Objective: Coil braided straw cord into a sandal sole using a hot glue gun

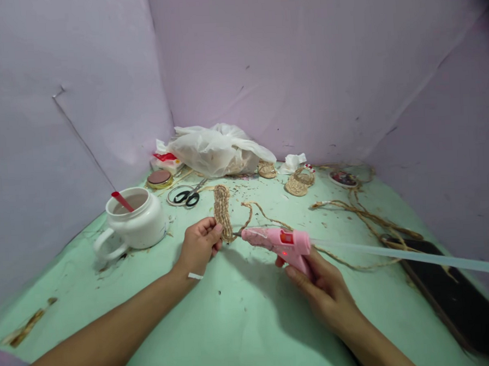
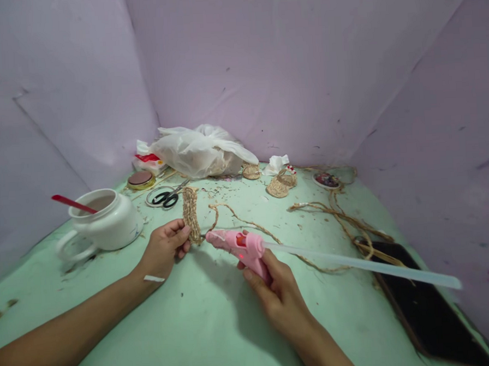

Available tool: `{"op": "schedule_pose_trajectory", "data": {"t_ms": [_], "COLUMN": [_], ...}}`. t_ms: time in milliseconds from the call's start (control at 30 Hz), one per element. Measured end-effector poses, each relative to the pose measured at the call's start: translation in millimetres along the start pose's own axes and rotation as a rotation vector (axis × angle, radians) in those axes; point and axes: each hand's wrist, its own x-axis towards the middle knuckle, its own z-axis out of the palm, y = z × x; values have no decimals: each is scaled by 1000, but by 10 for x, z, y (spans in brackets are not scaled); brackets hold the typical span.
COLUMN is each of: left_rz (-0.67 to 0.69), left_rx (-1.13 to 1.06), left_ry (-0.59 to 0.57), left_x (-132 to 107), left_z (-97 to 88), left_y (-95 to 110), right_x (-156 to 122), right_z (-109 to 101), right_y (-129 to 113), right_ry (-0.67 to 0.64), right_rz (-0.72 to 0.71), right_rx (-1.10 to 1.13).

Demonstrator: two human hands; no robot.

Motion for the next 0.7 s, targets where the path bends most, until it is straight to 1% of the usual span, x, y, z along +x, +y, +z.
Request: {"op": "schedule_pose_trajectory", "data": {"t_ms": [267, 533, 700], "left_rz": [13, 38, 40], "left_rx": [4, 20, 38], "left_ry": [-2, -1, 3], "left_x": [1, -9, -5], "left_z": [4, -8, -1], "left_y": [9, -10, -3], "right_x": [-14, 4, 3], "right_z": [20, -6, 5], "right_y": [1, -67, -68], "right_ry": [10, -23, -11], "right_rz": [-2, -24, -53], "right_rx": [-30, -160, -196]}}
